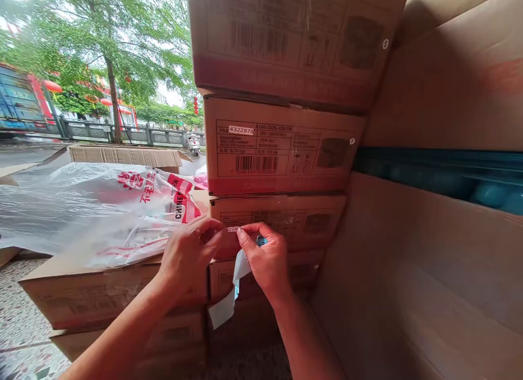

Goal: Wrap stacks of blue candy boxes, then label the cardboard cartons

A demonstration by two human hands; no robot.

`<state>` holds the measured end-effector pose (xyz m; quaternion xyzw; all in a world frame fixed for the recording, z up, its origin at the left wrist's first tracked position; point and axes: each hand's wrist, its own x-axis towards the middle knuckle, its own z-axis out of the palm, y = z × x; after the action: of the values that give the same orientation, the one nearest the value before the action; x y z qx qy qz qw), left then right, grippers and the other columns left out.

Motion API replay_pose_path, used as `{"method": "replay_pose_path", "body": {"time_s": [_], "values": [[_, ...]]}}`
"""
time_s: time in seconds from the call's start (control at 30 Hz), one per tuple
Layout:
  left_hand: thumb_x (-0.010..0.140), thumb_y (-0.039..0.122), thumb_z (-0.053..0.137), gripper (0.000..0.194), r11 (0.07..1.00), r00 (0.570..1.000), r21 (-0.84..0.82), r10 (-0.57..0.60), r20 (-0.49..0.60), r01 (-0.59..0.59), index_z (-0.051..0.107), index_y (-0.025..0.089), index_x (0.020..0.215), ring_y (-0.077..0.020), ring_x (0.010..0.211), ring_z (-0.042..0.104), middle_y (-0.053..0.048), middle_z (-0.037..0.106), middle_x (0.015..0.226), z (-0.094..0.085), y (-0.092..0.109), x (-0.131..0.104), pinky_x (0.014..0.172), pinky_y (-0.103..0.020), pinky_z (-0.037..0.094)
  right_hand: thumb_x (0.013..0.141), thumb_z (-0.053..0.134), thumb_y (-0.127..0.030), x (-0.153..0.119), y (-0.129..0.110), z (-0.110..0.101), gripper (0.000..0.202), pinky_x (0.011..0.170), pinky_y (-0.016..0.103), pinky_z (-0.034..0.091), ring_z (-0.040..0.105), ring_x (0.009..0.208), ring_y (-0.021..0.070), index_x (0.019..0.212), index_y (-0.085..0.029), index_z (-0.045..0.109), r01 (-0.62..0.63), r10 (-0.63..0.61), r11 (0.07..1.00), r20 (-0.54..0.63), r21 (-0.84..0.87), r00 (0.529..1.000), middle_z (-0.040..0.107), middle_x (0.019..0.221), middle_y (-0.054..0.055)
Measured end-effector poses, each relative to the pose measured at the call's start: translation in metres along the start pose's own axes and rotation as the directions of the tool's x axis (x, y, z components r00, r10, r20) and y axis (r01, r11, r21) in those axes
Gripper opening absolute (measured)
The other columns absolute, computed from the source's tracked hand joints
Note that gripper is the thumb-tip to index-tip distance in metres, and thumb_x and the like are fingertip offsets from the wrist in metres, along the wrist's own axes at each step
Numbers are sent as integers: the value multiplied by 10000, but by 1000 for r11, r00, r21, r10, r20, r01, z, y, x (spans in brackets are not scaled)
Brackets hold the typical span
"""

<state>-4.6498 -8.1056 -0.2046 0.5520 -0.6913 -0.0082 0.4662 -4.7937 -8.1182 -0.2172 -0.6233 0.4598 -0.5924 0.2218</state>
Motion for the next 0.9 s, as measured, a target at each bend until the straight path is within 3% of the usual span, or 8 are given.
{"method": "replay_pose_path", "body": {"time_s": [0.23,0.47,0.67,0.77,0.9], "values": [[828,294,502,177,961,992,260,-75,-103,99,627,231,720,-140,618,548,15,650,734,13,20,13,539,-256,225,692,675,-372,23,2,-1,199,455,221,363,437,465,103,662,-175,676,20,-18,999,-79,36,997,548,499,-40],[851,310,477,187,927,980,368,9,-199,66,612,225,754,-162,647,566,-7,656,752,27,18,14,540,-281,187,701,658,-386,25,4,5,215,469,226,380,474,490,119,659,-176,672,35,-33,999,-136,12,990,581,524,-27],[846,300,487,180,914,977,404,61,-206,28,555,200,713,-188,678,576,-28,634,696,35,21,14,539,-277,195,709,657,-419,24,9,2,262,461,227,353,440,457,110,605,-179,638,66,-94,987,-193,-146,977,553,477,-40],[856,360,485,214,913,979,400,0,-206,85,546,196,733,-186,635,568,-31,624,670,30,17,13,524,-273,183,682,681,-466,25,11,-4,319,462,233,341,429,447,110,559,-183,598,23,-64,982,-211,-188,975,518,445,-48],[834,470,504,299,922,961,299,-194,-195,247,535,203,702,-150,506,505,7,548,544,16,1,7,502,-256,187,704,659,-486,25,13,-8,322,503,246,372,495,500,137,595,-189,598,20,-57,987,-230,-158,972,564,499,-31]]}}
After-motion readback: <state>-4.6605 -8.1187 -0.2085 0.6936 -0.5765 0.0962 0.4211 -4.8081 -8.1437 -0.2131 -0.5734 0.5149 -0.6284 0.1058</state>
